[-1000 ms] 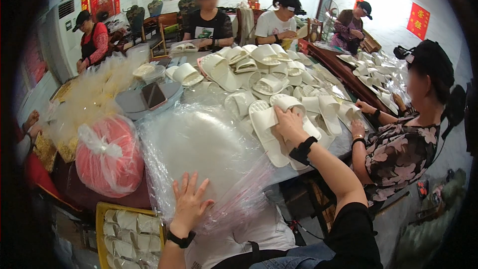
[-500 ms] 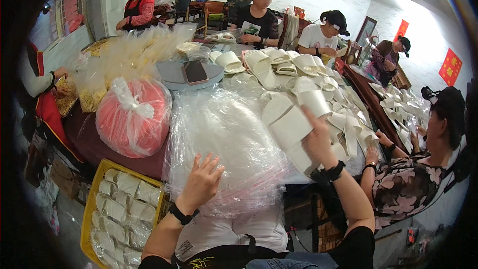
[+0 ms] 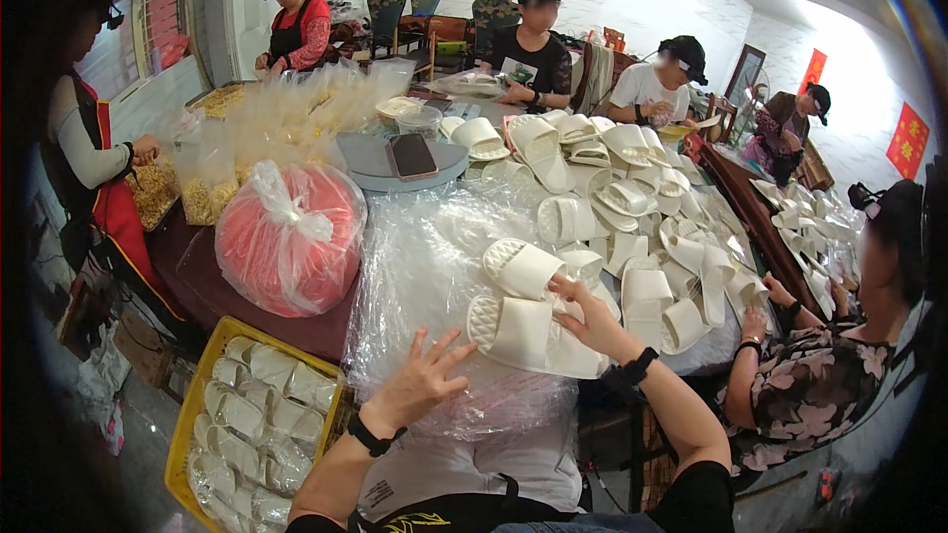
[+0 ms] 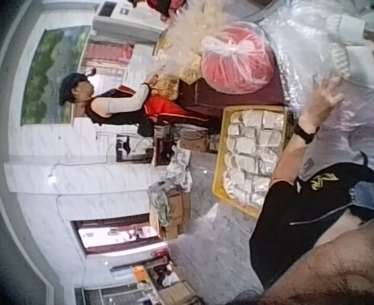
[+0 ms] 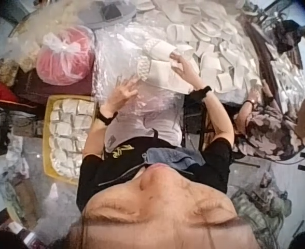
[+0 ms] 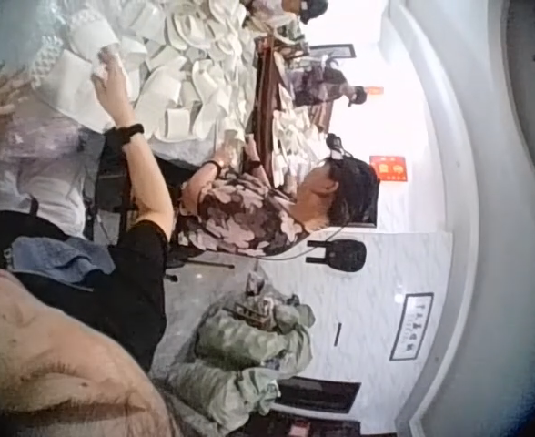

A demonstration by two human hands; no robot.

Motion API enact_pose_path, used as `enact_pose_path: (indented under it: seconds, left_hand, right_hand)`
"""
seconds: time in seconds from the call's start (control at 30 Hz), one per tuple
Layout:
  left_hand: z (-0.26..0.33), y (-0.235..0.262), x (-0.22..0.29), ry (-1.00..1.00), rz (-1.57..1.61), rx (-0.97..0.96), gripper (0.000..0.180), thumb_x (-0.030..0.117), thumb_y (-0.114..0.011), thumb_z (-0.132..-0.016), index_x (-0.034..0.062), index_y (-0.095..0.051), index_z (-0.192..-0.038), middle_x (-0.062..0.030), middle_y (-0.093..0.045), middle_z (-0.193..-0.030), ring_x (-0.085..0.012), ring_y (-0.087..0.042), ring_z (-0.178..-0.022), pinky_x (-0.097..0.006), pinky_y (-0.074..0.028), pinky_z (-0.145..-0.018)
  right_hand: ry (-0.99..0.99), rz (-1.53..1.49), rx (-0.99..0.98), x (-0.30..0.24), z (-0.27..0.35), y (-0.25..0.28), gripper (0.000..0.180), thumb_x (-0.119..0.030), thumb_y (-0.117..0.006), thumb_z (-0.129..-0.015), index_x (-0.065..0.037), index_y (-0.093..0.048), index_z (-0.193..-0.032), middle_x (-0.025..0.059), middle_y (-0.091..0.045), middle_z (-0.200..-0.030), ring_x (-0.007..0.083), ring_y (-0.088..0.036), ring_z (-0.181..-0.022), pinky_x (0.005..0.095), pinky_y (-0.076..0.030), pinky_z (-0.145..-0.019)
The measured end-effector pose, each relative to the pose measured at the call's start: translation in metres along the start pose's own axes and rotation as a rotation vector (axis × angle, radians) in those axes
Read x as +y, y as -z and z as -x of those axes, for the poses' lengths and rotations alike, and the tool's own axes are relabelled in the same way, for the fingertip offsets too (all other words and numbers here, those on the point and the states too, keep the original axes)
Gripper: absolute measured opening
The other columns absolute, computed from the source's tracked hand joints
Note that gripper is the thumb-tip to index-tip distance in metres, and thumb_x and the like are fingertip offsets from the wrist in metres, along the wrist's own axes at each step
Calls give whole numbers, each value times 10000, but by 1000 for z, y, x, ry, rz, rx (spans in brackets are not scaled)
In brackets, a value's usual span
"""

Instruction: Packing finished white slippers into plastic bags and placing them in a yellow crate.

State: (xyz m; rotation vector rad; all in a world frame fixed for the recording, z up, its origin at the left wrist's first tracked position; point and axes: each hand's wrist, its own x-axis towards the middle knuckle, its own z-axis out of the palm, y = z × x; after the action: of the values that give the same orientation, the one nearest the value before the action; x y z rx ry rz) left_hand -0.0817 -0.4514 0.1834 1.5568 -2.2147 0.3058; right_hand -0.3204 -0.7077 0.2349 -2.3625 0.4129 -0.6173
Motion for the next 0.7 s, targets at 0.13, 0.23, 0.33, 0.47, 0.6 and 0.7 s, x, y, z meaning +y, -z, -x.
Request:
enact_pose_path:
  seconds: [0.13,0.23,0.33,0.47,0.6,0.7]
  left_hand:
    - [-1,4,2,-4,49,69,122,90,-722,-810,108,-611,-857,-101,-546,-1441,-338,-452,-1408,-665,-361,-1116]
    - [3,2,0,7,-40,69,129,74,-716,-805,110,-653,-911,-112,-557,-1427,-333,-472,-1392,-609,-360,-1145]
    - [6,2,2,56,-40,46,252,77,-666,-849,131,-692,-1094,-135,-515,-1473,-338,-442,-1417,-601,-349,-1154]
    - [4,8,8,122,-68,-40,375,78,-662,-853,83,-663,-1228,-158,-513,-1468,-356,-448,-1407,-582,-343,-1161]
    - [2,4,9,211,-6,-55,621,69,-728,-828,-20,-510,-1403,-193,-467,-1508,-389,-402,-1438,-545,-311,-1195]
    - [-12,6,7,276,192,12,802,117,-792,-792,-53,-409,-1476,-225,-439,-1529,-399,-380,-1456,-542,-284,-1205]
  right_hand:
    - [252,281,-144,21,11,8,165,33,-628,-917,-74,-579,-1033,167,-450,-1569,399,-480,-1358,477,-401,-1075]
    - [275,308,-199,27,5,-3,174,75,-617,-842,-69,-584,-934,166,-437,-1562,401,-383,-1431,523,-309,-1096]
    - [300,295,-255,21,-9,-12,158,78,-624,-806,-62,-586,-869,168,-444,-1521,392,-380,-1413,537,-274,-1080]
    - [78,417,-333,16,-10,-15,206,30,-602,-883,-51,-656,-1065,183,-430,-1503,391,-401,-1387,468,-308,-1078]
    - [88,151,-76,-4,15,14,362,13,-587,-918,-55,-617,-1273,189,-411,-1519,434,-409,-1358,453,-333,-1100]
    - [20,71,87,-27,56,37,449,27,-574,-935,-65,-573,-1374,209,-397,-1540,449,-399,-1374,485,-336,-1143]
